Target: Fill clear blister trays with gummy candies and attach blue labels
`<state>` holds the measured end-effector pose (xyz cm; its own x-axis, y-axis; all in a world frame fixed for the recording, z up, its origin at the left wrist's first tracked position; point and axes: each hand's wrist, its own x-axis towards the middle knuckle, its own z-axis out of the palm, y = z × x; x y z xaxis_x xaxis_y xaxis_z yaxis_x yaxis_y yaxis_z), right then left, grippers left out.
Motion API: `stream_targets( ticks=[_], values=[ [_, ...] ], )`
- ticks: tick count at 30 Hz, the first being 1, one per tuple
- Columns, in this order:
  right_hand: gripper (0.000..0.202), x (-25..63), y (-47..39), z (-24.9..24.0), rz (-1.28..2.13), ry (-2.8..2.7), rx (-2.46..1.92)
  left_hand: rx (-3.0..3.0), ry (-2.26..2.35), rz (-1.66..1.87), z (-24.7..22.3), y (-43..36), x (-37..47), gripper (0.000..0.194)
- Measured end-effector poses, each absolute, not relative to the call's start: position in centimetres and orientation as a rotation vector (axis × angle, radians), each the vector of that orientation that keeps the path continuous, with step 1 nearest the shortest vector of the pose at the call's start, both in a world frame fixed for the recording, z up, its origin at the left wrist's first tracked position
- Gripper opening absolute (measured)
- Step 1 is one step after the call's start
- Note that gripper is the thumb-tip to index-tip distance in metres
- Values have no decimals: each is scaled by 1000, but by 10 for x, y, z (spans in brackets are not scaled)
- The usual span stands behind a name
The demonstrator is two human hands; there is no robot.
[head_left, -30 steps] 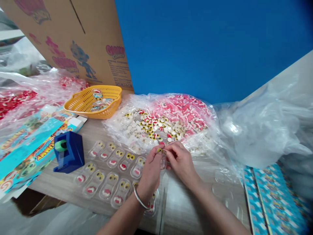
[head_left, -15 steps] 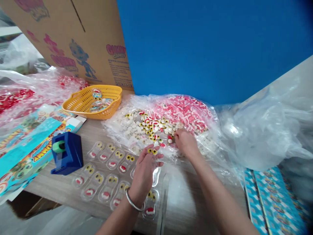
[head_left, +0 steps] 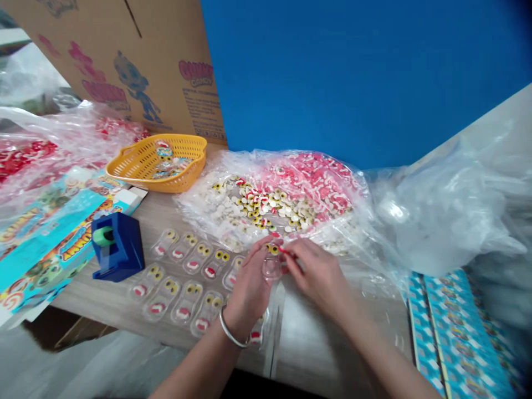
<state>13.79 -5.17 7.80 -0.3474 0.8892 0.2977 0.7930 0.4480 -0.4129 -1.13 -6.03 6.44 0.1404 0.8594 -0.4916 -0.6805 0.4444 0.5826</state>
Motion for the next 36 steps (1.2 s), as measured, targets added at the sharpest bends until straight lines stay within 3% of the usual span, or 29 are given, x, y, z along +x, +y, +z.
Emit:
stream_targets(
  ticks=[5, 11, 19, 27, 36],
  values=[
    [24, 139, -129, 75, -178, -2363, -1254, 267, 926, 1011, 71, -86, 12, 32],
    [29, 148, -188, 55, -363, -2296, -1401, 302, 978, 920, 70, -117, 37, 29],
    [35, 153, -248, 43, -222, -2009, -1732, 404, 985, 765, 59, -149, 62, 29],
    [17, 218, -262, 34, -127, -1521, -2417, 433, 1019, 671, 48, -162, 79, 28],
    [17, 236, -268, 18, 71, -1347, -2317, 450, 1014, 662, 41, -165, 77, 30]
  ],
)
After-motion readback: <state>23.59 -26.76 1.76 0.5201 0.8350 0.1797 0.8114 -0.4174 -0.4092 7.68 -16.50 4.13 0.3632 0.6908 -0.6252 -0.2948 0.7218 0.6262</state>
